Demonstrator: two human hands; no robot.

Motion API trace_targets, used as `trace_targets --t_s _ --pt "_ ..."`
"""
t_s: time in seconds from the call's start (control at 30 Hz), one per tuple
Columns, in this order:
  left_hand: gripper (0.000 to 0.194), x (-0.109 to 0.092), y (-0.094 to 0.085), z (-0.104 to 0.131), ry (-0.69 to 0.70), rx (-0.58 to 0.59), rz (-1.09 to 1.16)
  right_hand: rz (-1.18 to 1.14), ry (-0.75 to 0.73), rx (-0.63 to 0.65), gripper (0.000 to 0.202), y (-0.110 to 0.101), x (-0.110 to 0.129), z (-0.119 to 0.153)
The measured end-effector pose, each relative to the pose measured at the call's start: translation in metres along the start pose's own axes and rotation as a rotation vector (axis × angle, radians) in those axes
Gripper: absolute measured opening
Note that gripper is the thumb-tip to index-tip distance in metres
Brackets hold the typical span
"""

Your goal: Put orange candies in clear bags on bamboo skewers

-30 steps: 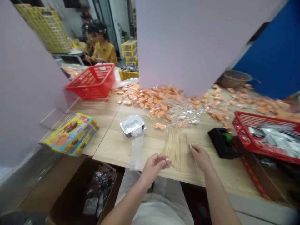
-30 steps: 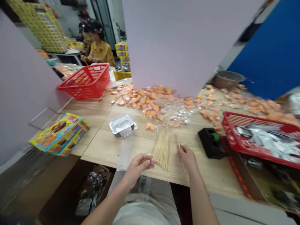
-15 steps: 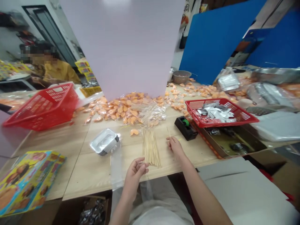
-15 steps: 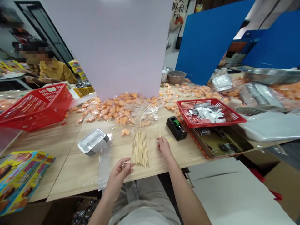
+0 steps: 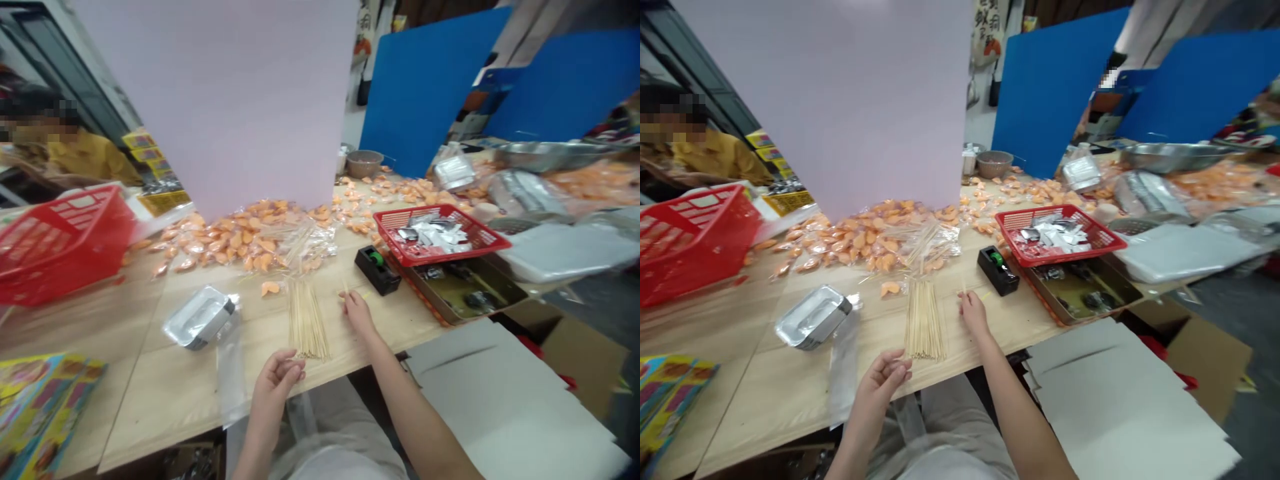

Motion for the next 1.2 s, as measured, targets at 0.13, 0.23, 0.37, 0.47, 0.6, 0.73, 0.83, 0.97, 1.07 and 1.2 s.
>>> trace_targets --t_s 0.13,0.23,0.37,0.47,0.6,0.73,0.83,0.97,1.07,1.2 --pt "0.048 0.001 -0.001 -0.004 -0.001 -0.006 -0.032 0.029 -0.007 -0.027 0.028 -0.001 0.003 0.0" --pt "0.043 0.002 0.001 -0.004 0.015 0.015 0.002 0.06 -0.008 -0.024 0.032 -0.002 0.005 0.005" --pt "0.042 0.001 0.004 -0.004 0.001 0.075 0.068 0.121 -0.01 0.022 0.037 -0.003 0.005 0.006" --pt "0.04 -0.001 0.003 -0.003 -0.011 0.096 0.114 0.159 0.019 0.022 0.042 -0.004 0.001 0.002" --pt "0.039 0.0 0.002 -0.001 -0.021 0.105 0.168 0.132 0.065 0.016 0.044 -0.004 -0.004 0.005" --pt "0.041 0.001 0.002 -0.002 -0.024 0.111 0.184 0.079 0.054 0.006 0.046 -0.002 -0.002 0.008" --pt "0.044 0.001 0.002 -0.003 -0.048 0.105 0.192 0.062 0.059 0.009 0.048 -0.001 -0.002 0.009" --pt "0.045 0.002 0.003 -0.003 -0.054 0.119 0.212 0.042 0.079 -0.003 0.048 -0.004 -0.005 0.01" --pt "0.049 0.005 0.004 -0.003 -0.039 0.114 0.244 0.034 0.08 -0.004 0.045 -0.005 -0.008 0.008" --pt "0.05 0.006 0.004 -0.004 -0.035 0.108 0.241 0.042 0.071 -0.015 0.043 -0.003 -0.009 0.005"
Point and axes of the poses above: each hand's wrist, its own z-axis away from the middle knuckle, its own y-axis out of the palm, x = y × z, the point moved 4 cm from there along -z, towards the middle knuckle, and after that the axes turned 9 degrees about x, right-handed, at the moved point
